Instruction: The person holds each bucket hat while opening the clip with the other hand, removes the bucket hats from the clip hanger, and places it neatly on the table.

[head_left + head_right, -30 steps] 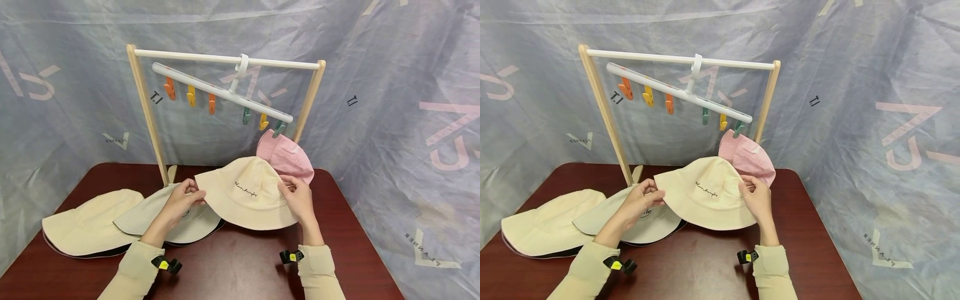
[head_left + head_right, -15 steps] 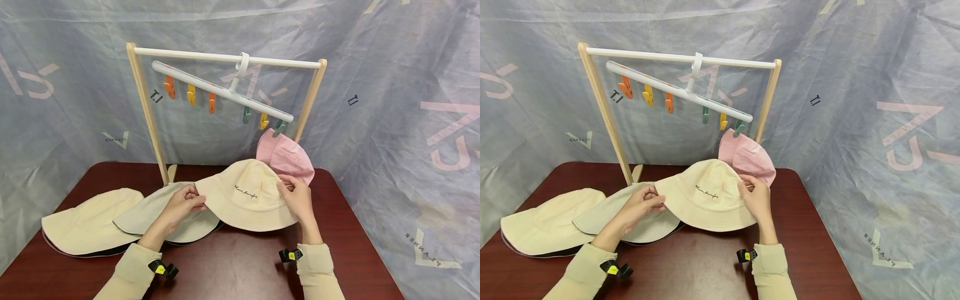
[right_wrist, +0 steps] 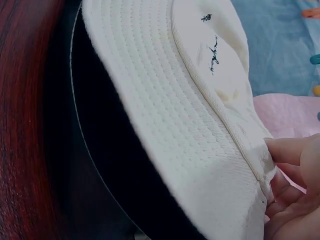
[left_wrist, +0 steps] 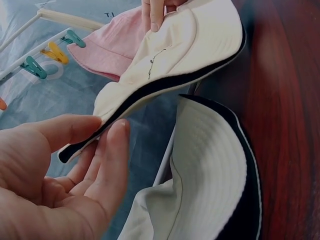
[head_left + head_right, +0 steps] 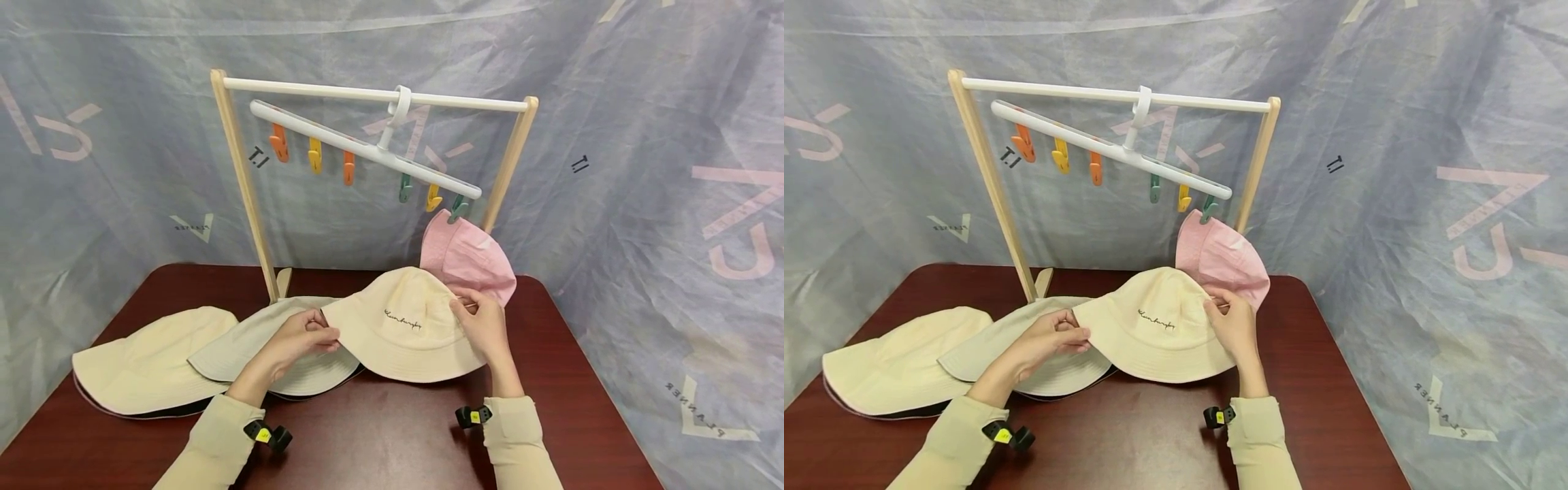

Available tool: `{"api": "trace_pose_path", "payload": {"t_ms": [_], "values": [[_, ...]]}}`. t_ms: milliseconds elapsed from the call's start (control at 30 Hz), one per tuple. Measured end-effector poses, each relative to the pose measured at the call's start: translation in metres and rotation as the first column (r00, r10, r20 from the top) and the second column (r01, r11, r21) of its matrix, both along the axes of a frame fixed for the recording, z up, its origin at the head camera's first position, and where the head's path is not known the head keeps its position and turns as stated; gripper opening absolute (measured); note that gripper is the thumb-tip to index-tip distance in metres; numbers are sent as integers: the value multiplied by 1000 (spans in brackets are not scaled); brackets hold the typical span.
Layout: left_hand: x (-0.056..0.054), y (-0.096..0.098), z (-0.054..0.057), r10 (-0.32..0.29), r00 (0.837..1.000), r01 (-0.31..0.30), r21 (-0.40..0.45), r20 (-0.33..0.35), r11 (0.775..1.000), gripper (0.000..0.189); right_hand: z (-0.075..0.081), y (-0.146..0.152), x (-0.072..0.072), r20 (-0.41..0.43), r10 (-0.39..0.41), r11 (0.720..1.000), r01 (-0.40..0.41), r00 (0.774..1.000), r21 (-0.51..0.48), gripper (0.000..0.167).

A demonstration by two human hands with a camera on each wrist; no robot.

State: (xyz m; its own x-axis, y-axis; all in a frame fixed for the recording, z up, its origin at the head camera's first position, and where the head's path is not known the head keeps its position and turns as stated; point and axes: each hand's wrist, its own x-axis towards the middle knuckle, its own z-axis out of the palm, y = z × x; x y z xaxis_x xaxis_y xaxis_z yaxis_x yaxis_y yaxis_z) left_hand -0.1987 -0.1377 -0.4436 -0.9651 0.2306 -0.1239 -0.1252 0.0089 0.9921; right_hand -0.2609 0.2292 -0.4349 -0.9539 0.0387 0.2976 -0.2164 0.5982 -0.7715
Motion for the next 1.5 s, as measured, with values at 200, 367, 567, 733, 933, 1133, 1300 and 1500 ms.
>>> {"api": "trace_pose_path", "payload": {"t_ms": [200, 367, 567, 733, 933, 1133, 1300, 1500], "values": [[0, -1, -2, -30, 999, 31, -21, 25, 999, 22, -6, -1, -2, 3, 24, 999, -24, 1000, -25, 25], [1, -1, -1, -35, 998, 39, -78, 48, 996, 23, -10, -4, -3, -7, 40, 999, -40, 999, -29, 24], [1, -2, -5, -70, 997, 75, -118, 42, 990, 23, -15, -4, -4, 0, 34, 999, -34, 999, 1, 23], [1, -2, -8, -77, 996, 82, -145, 43, 986, 22, -18, -5, -5, 4, 36, 999, -36, 999, 11, 23], [3, 0, -6, -82, 996, 84, -241, 17, 967, 22, -19, -5, -3, 11, 65, 998, -65, 998, 19, 22], [5, 0, -7, -84, 996, 86, -259, 17, 962, 24, -22, -4, -3, 49, 92, 996, -92, 995, -1, 23], [5, 0, -8, -82, 996, 84, -291, 18, 953, 24, -25, -3, -4, 76, 118, 993, -119, 990, 13, 27], [6, 1, -7, -79, 997, 80, -344, 18, 935, 25, -27, -2, -5, 69, 169, 984, -173, 983, 53, 32]]}}
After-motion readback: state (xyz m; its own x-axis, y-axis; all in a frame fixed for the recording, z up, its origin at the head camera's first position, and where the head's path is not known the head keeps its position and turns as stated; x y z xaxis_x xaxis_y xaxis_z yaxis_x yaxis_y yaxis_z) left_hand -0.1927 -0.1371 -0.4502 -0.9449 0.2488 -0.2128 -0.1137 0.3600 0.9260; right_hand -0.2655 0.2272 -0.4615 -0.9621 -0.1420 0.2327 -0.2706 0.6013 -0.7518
